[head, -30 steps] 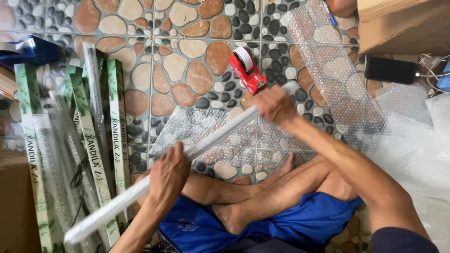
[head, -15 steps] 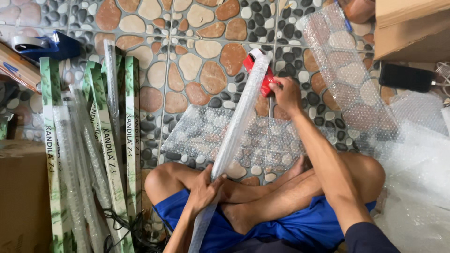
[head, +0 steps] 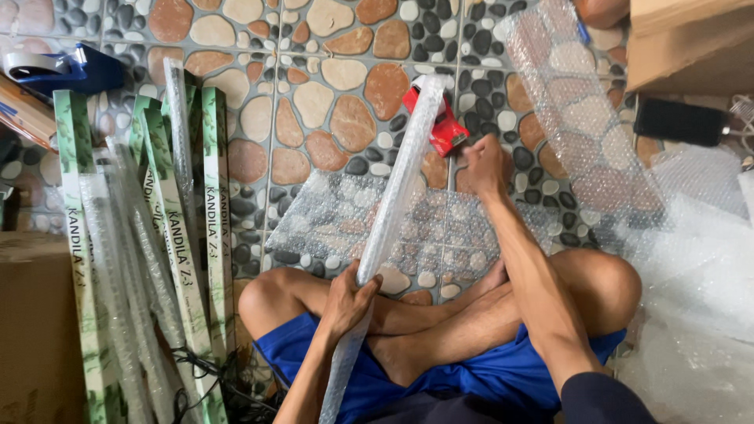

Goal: The person sits on the floor and repeatedly unpacks long LED light strips from green and white boxes, wraps each strip in bubble wrap, and secures it with tape. The wrapped items are then placed into a cardboard box.

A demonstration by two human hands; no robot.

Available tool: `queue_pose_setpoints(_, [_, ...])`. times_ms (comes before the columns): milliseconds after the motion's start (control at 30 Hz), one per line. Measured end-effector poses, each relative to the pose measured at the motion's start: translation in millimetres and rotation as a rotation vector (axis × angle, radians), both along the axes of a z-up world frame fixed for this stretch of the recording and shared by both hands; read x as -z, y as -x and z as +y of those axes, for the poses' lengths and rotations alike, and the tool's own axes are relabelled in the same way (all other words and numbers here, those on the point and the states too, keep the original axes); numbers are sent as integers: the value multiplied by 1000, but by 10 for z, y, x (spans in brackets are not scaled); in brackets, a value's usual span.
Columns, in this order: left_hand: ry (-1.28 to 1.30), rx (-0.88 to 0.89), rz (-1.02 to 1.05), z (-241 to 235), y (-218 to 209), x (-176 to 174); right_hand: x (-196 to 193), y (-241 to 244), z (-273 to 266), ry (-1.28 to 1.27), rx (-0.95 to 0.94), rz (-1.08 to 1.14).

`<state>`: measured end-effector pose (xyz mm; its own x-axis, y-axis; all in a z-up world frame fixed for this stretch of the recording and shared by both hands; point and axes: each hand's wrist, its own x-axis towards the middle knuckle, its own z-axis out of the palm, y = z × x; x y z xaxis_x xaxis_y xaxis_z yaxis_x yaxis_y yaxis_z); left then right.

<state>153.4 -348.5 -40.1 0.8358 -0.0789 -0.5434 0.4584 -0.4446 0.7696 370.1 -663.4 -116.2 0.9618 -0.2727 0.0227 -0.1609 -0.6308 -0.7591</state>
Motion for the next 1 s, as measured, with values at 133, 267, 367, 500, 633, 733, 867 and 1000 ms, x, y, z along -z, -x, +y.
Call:
queue_pose_setpoints(133, [-69, 43, -8, -7, -55, -37, -409, -61, -52, 235, 29, 312])
queue_pose_setpoints(267, [-121, 108, -41, -115, -116, -92, -1252, 123, 518, -716, -112, 42])
queue_pose_setpoints(367, [-23, 61, -39, -103, -3, -74, -718, -91, 442, -361, -179, 51])
queue_pose_setpoints(500, [291, -4, -90, -157, -65, -359, -620, -45, 537, -500, -201, -61])
queue_pose_setpoints(633, [1005, -307, 321, -140, -38, -287, -419, -3, 520, -351, -160, -113])
queue_pose_setpoints(733, [960, -396, 264, -144, -290, -339, -364, -121, 328, 89, -27, 0])
queue_pose_setpoints(867, [805, -397, 107, -319, -608, -412, -354, -459, 98, 243, -199, 164])
queue_pose_setpoints(1000, [623, -332, 77, -579, -732, -228, -327, -557, 68, 268, -225, 165])
